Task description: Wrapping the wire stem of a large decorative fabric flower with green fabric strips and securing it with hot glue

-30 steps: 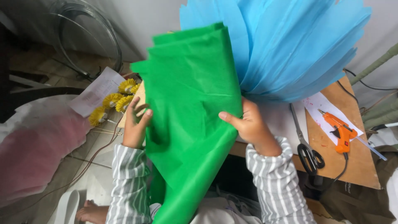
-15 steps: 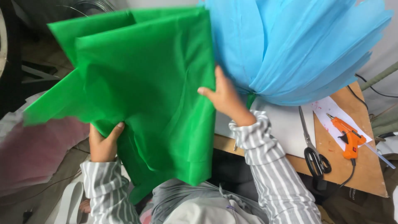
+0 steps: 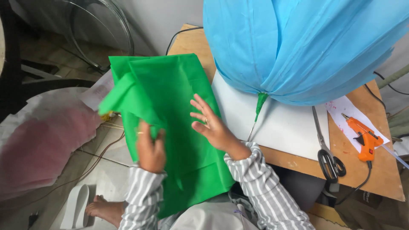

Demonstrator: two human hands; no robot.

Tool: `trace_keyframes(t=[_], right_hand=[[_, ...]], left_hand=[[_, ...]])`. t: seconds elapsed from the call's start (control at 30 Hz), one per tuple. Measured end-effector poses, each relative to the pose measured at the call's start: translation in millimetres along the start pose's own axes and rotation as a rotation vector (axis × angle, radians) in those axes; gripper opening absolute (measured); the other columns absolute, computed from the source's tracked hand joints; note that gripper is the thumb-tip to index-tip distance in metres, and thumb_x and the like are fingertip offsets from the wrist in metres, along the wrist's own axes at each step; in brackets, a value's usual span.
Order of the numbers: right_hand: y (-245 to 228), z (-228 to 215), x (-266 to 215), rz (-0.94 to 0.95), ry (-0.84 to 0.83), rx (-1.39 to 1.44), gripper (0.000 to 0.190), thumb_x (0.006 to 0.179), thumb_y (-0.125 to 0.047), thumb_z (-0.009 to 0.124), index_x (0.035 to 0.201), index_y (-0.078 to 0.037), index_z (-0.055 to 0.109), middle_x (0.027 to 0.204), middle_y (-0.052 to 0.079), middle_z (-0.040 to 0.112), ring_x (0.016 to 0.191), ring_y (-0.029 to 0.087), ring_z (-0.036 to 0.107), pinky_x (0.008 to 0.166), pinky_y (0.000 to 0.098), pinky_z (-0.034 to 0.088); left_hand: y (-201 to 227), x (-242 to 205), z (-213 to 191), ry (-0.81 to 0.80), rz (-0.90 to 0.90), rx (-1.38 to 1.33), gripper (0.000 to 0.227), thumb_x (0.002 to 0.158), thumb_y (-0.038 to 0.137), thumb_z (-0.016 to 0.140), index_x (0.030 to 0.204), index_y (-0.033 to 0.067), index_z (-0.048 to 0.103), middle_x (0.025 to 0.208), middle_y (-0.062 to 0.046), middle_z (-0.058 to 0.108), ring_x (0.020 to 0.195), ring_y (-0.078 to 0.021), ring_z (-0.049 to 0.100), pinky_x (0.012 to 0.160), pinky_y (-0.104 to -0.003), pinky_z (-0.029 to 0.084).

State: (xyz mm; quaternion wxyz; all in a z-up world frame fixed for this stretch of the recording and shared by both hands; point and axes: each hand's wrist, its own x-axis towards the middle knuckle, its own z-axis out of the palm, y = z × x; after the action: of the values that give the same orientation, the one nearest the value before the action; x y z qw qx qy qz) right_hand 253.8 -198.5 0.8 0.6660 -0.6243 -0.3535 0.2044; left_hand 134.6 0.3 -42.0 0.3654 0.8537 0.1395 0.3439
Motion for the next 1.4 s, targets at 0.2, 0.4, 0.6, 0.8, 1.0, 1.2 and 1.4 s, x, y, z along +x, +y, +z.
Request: trace_keyframes(t=[0.2, 0.4, 0.6, 0.8, 1.0, 1.2, 1.4], right_hand=[[60.7, -31.4, -20.4, 0.229, 0.323, 0.248, 0.081, 0.083, -0.022, 0.087, 0.151, -0.015, 0.044, 0.119, 0.010, 0.071, 0.102, 0.021, 0.068, 0.084, 0.0358, 0.058], [7.2, -63.6, -28.1, 0.265, 0.720, -0.011, 0.058, 0.080, -0.007, 0.085, 0.135, -0.004, 0.065, 0.121, 0.017, 0.074, 0.109, 0.029, 0.071, 0.094, 0.0464, 0.058], [-14.1, -86.0, -38.3, 0.210, 0.745, -0.228, 0.042, 0.083, -0.011, 0.083, 0.124, -0.004, 0.072, 0.111, 0.014, 0.076, 0.106, 0.025, 0.071, 0.095, 0.0466, 0.056], [-34.0, -89.2, -45.0, 0.132, 0.677, -0.494, 0.028, 0.086, -0.013, 0.081, 0.113, -0.005, 0.076, 0.099, 0.013, 0.078, 0.100, 0.023, 0.072, 0.090, 0.0464, 0.056], [-41.1, -98.4, -54.9, 0.012, 0.656, -0.680, 0.022, 0.086, -0.009, 0.079, 0.105, 0.000, 0.075, 0.090, 0.018, 0.074, 0.094, 0.029, 0.072, 0.085, 0.0492, 0.054], [-54.2, -105.0, -56.3, -0.013, 0.703, -0.727, 0.008, 0.084, -0.003, 0.076, 0.079, -0.004, 0.070, 0.059, 0.010, 0.059, 0.059, 0.018, 0.055, 0.058, 0.0386, 0.048], [-84.8, -98.8, -48.8, -0.048, 0.709, -0.736, 0.009, 0.080, 0.003, 0.065, 0.072, -0.002, 0.067, 0.055, 0.010, 0.055, 0.055, 0.018, 0.052, 0.056, 0.0375, 0.045]], left_hand=[[117.3, -6.4, 22.0, -0.588, 0.350, -0.663, 0.027, 0.093, 0.026, 0.071, 0.117, 0.0147, 0.068, 0.152, -0.031, 0.045, 0.143, -0.0564, 0.038, 0.116, -0.063, 0.028], [106.4, -8.6, 24.5, -0.555, 0.349, -0.698, 0.034, 0.086, 0.031, 0.078, 0.116, 0.0149, 0.078, 0.120, -0.016, 0.070, 0.110, -0.0353, 0.069, 0.096, -0.047, 0.052], [71.8, 12.1, 32.3, -0.003, 0.132, -0.074, 0.113, 0.062, 0.028, 0.099, 0.149, -0.0009, 0.033, 0.146, -0.027, 0.037, 0.137, -0.0529, 0.036, 0.114, -0.064, 0.029], [32.3, 18.6, 52.9, -0.123, -0.090, 0.264, 0.135, 0.052, 0.007, 0.093, 0.163, 0.0014, 0.016, 0.151, -0.030, 0.034, 0.132, -0.0542, 0.045, 0.103, -0.064, 0.044], [-149.2, 51.6, 8.9, -0.066, -0.267, -0.280, 0.079, 0.074, -0.011, 0.065, 0.149, 0.0059, 0.046, 0.135, -0.021, 0.058, 0.118, -0.0417, 0.061, 0.102, -0.053, 0.048], [-253.1, 9.8, -32.2, -0.119, -0.380, -0.600, 0.068, 0.084, 0.001, 0.066, 0.149, 0.0043, 0.046, 0.136, -0.018, 0.058, 0.123, -0.0295, 0.056, 0.107, -0.048, 0.044], [-189.3, 27.1, -81.3, -0.186, -0.465, -0.523, 0.066, 0.084, 0.013, 0.077, 0.144, 0.0055, 0.052, 0.131, -0.017, 0.058, 0.120, -0.0298, 0.054, 0.107, -0.052, 0.041]])
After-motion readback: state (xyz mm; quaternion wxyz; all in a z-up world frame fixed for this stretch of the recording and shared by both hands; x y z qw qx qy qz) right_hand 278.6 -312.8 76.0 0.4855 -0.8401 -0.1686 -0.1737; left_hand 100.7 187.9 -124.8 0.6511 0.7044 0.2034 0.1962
